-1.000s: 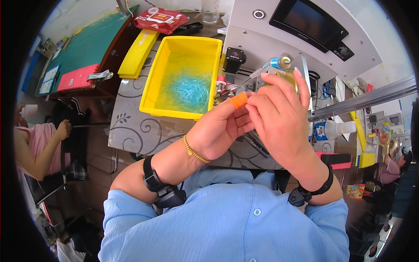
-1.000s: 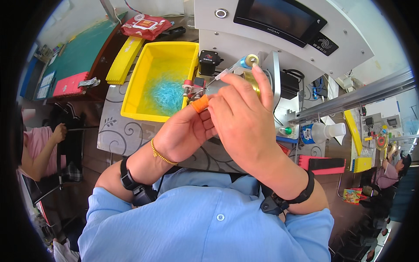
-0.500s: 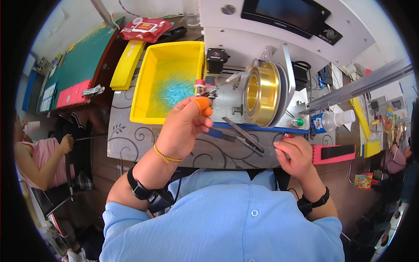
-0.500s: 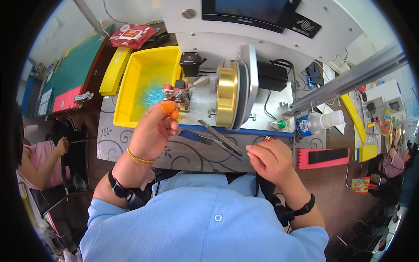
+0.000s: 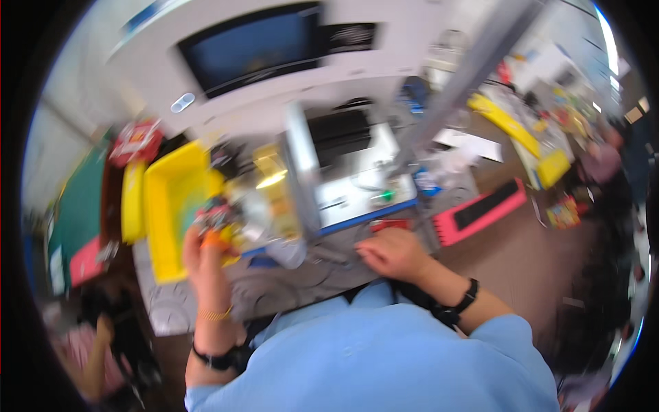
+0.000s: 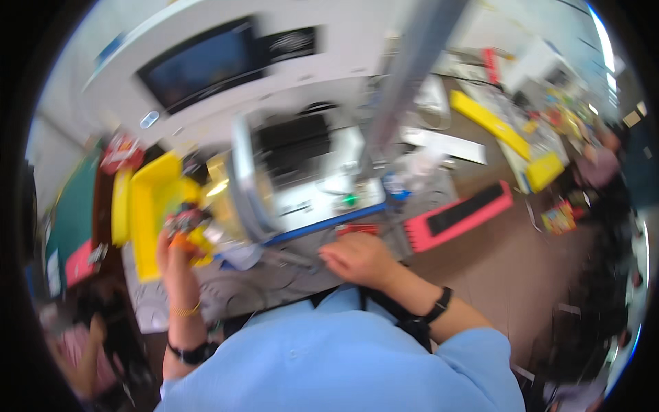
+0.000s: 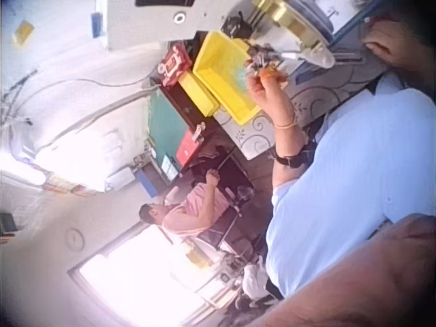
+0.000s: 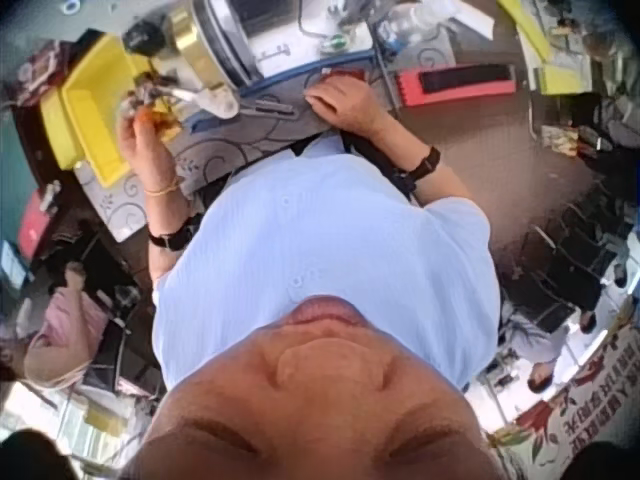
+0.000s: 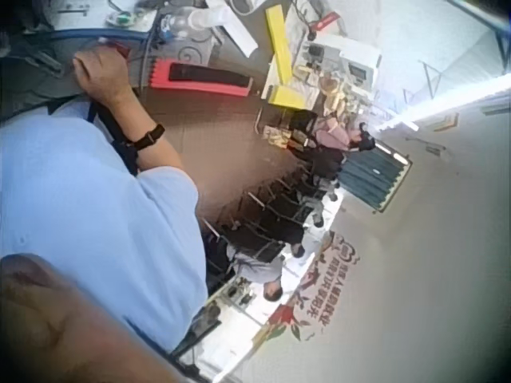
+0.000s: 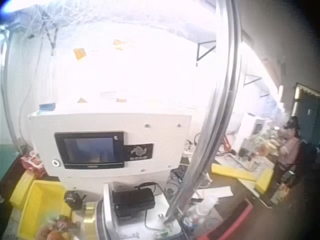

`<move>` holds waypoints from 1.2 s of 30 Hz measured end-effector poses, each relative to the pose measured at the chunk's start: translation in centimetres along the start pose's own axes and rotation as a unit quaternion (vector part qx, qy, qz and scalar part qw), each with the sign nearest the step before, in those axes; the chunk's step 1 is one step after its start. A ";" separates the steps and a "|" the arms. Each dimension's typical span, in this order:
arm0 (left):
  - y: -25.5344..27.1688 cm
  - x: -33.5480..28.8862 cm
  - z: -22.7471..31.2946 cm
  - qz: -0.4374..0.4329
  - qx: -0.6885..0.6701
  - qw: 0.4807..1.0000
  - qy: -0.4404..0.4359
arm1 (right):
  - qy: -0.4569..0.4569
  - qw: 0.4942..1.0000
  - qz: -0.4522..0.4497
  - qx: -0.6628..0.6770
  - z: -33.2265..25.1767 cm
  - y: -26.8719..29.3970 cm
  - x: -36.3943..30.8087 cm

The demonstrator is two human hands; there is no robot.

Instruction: The person assembles small blue electronic components using a specialized assembly machine, applying glue from a bottle, and positioning the parts with tweezers.

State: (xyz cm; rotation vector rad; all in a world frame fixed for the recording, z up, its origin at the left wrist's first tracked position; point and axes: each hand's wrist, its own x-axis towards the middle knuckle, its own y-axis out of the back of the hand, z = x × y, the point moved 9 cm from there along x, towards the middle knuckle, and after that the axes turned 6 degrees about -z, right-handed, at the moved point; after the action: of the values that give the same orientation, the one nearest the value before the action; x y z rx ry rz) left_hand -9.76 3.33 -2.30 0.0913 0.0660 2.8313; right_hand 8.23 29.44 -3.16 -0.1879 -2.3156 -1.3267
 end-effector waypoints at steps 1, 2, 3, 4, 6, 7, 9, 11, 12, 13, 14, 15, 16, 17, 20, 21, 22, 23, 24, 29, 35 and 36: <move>0.4 -0.3 0.4 0.030 -0.005 0.999 -0.008 | 0.000 1.000 0.012 0.017 -0.2 0.1 0.2; 0.7 -0.5 0.7 0.059 -0.013 0.998 -0.014 | 0.002 1.000 0.019 0.004 -0.3 0.1 0.2; 0.9 -0.4 0.6 0.049 -0.024 0.998 -0.019 | 0.007 1.000 0.025 -0.005 -0.4 0.0 0.2; 1.2 -0.4 0.5 0.044 -0.032 0.998 -0.023 | 0.008 0.999 0.032 -0.002 -0.6 0.3 0.3; 0.9 -0.2 0.2 0.031 -0.047 0.998 -0.014 | 0.001 0.999 0.043 -0.012 -0.5 0.7 0.1; 1.2 -0.1 -0.2 0.045 -0.043 0.998 -0.002 | 0.006 0.999 0.038 -0.002 -0.5 0.4 0.0; 0.8 0.1 -0.4 0.021 -0.052 0.998 -0.012 | 0.013 0.999 0.034 0.011 -0.5 0.6 -0.1; 0.5 0.2 -0.2 0.011 -0.061 0.998 -0.024 | 0.010 0.999 0.035 0.007 -0.4 0.6 -0.2; 0.4 0.2 -0.1 0.011 -0.061 0.998 -0.024 | 0.010 0.999 0.032 0.005 -0.3 0.5 -0.2; 0.4 0.2 -0.1 0.018 -0.063 0.997 -0.028 | 0.010 0.999 0.032 0.006 -0.3 0.5 -0.2; 0.6 0.2 -0.1 0.025 -0.065 0.997 -0.031 | 0.014 0.999 0.035 0.005 -0.4 0.6 -0.1; 0.8 0.1 -0.2 0.026 -0.065 0.997 -0.031 | 0.016 0.999 0.037 0.005 -0.5 0.6 -0.1; 1.0 0.2 -0.5 0.013 -0.064 0.997 -0.028 | 0.017 0.999 0.037 0.006 -0.5 0.7 -0.1; 1.1 0.2 -0.8 0.001 -0.063 0.998 -0.025 | 0.016 0.999 0.033 0.005 -0.5 0.6 -0.1; 1.3 0.3 -1.0 -0.014 -0.062 0.998 -0.028 | 0.017 0.999 0.033 0.001 -0.5 0.5 0.0; 1.3 0.3 -1.0 -0.014 -0.062 0.998 -0.027 | 0.018 0.999 0.037 -0.002 -0.6 0.5 0.0; 1.3 0.3 -0.9 -0.014 -0.065 0.997 -0.029 | 0.018 0.999 0.036 -0.002 -0.6 0.5 0.0; 1.2 0.3 -0.9 -0.014 -0.068 0.997 -0.031 | 0.017 0.999 0.036 -0.004 -0.6 0.4 0.0; 1.3 0.3 -1.0 -0.014 -0.068 0.997 -0.031 | 0.015 0.999 0.036 -0.005 -0.6 0.4 0.0; 1.5 0.3 -1.2 -0.005 -0.077 0.997 -0.027 | 0.011 0.999 0.039 -0.003 -0.7 0.6 0.0; 1.6 0.3 -1.3 -0.005 -0.079 0.997 -0.028 | 0.010 0.999 0.037 -0.002 -0.6 0.6 0.1; 1.5 0.3 -1.3 -0.005 -0.078 0.997 -0.027 | 0.010 0.999 0.039 -0.002 -0.6 0.7 0.1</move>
State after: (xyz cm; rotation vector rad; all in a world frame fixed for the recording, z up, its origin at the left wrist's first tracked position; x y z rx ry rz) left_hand -10.58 1.94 -3.48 0.1327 -0.1672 2.8095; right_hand 8.61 29.28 -2.27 -0.2627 -2.2645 -1.2896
